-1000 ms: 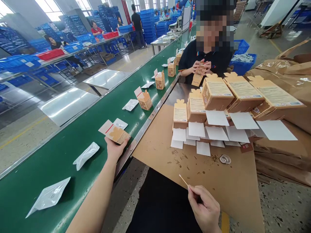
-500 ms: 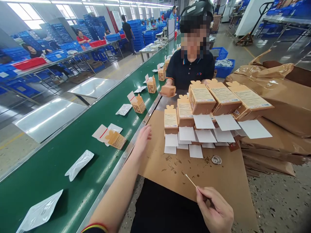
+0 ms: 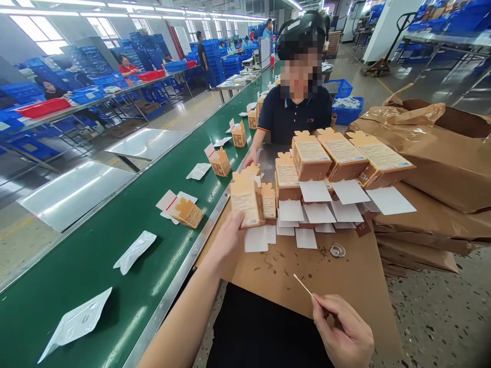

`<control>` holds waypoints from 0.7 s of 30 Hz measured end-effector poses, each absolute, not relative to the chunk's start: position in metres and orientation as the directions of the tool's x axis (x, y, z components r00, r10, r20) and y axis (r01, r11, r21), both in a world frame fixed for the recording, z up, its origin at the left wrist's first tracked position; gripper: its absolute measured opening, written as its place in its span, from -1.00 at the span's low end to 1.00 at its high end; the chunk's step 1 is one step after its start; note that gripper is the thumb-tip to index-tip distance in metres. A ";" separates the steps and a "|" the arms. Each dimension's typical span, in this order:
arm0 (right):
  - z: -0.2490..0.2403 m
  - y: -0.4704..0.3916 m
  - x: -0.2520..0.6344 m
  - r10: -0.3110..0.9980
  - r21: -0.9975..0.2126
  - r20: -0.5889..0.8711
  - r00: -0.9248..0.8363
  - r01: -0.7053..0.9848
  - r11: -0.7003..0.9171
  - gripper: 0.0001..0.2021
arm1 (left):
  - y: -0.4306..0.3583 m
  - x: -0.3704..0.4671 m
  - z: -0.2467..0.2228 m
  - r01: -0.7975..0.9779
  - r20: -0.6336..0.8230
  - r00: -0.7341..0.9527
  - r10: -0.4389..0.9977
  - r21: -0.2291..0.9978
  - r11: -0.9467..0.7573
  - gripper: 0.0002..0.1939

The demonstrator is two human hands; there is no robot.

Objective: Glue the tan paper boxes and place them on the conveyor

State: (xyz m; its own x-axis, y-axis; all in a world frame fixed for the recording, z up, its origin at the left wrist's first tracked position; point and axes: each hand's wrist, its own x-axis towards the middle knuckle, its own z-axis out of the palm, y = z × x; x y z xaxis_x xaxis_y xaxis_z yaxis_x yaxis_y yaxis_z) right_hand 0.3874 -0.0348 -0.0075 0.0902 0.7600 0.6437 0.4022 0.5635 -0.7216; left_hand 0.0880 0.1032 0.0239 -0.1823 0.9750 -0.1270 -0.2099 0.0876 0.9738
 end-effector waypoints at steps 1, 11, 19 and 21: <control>-0.008 -0.033 0.393 0.754 -0.711 0.649 0.101 0.433 0.554 -0.80 | 0.087 0.080 0.024 -0.262 -0.146 -0.183 0.972 0.960 0.095 -0.27; -0.038 0.027 0.476 0.715 -0.518 0.668 0.207 0.819 0.246 -0.68 | 0.008 0.045 -0.022 -0.356 -0.392 -0.302 0.869 0.892 0.279 -0.06; -0.034 0.022 0.469 0.701 -0.529 0.687 0.188 0.792 0.306 -0.79 | 0.022 0.054 -0.027 -0.282 -0.376 -0.238 0.896 0.909 0.307 -0.09; -0.029 0.006 0.444 0.725 -0.596 0.678 0.119 0.668 0.447 -0.92 | 0.022 0.055 -0.029 -0.290 -0.381 -0.245 0.892 0.906 0.308 -0.08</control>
State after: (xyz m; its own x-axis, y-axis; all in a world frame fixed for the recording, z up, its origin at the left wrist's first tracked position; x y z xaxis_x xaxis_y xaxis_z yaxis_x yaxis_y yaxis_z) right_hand 0.4435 0.0060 -0.0288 0.1192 0.7253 0.6780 0.6675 0.4470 -0.5955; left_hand 0.0555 0.0218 -0.0287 -0.2448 0.8916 -0.3810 -0.2900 0.3076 0.9062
